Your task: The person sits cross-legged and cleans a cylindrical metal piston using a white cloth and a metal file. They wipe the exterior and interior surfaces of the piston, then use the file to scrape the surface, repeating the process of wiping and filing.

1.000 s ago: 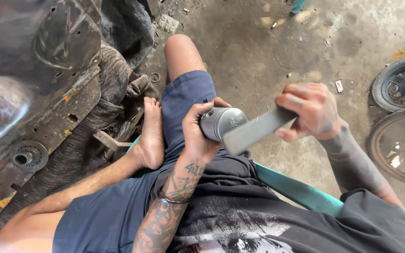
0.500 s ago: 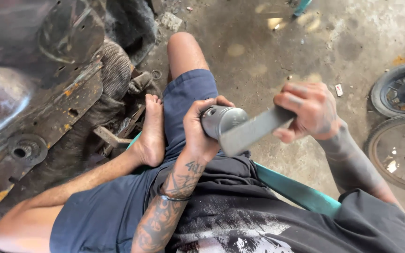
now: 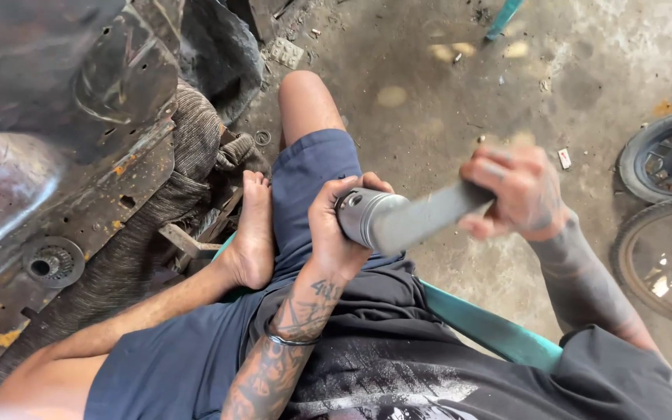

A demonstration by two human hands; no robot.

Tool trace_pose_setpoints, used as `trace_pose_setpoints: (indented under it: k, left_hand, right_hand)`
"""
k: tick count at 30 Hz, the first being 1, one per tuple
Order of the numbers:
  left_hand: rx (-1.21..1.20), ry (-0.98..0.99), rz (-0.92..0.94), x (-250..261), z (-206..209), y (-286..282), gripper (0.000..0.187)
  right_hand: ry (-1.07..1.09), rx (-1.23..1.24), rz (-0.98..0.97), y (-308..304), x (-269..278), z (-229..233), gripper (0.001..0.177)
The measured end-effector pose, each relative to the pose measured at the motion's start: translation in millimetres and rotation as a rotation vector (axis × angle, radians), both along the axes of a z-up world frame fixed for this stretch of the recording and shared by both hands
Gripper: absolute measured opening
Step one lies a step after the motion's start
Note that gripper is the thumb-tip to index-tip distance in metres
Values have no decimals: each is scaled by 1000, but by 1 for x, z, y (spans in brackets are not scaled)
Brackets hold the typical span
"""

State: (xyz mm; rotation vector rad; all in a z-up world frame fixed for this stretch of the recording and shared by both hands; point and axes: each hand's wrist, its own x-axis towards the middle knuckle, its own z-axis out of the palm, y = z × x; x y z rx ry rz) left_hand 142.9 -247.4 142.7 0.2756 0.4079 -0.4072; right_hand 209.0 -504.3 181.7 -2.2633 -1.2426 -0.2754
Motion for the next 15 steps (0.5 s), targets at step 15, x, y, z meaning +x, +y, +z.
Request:
trace_pose_setpoints:
  k: [15]
  left_hand:
    - [-13,-32,-21,-2,2,-7,35]
  right_hand:
    - [78,-7,-42,-26,-1,-20,62]
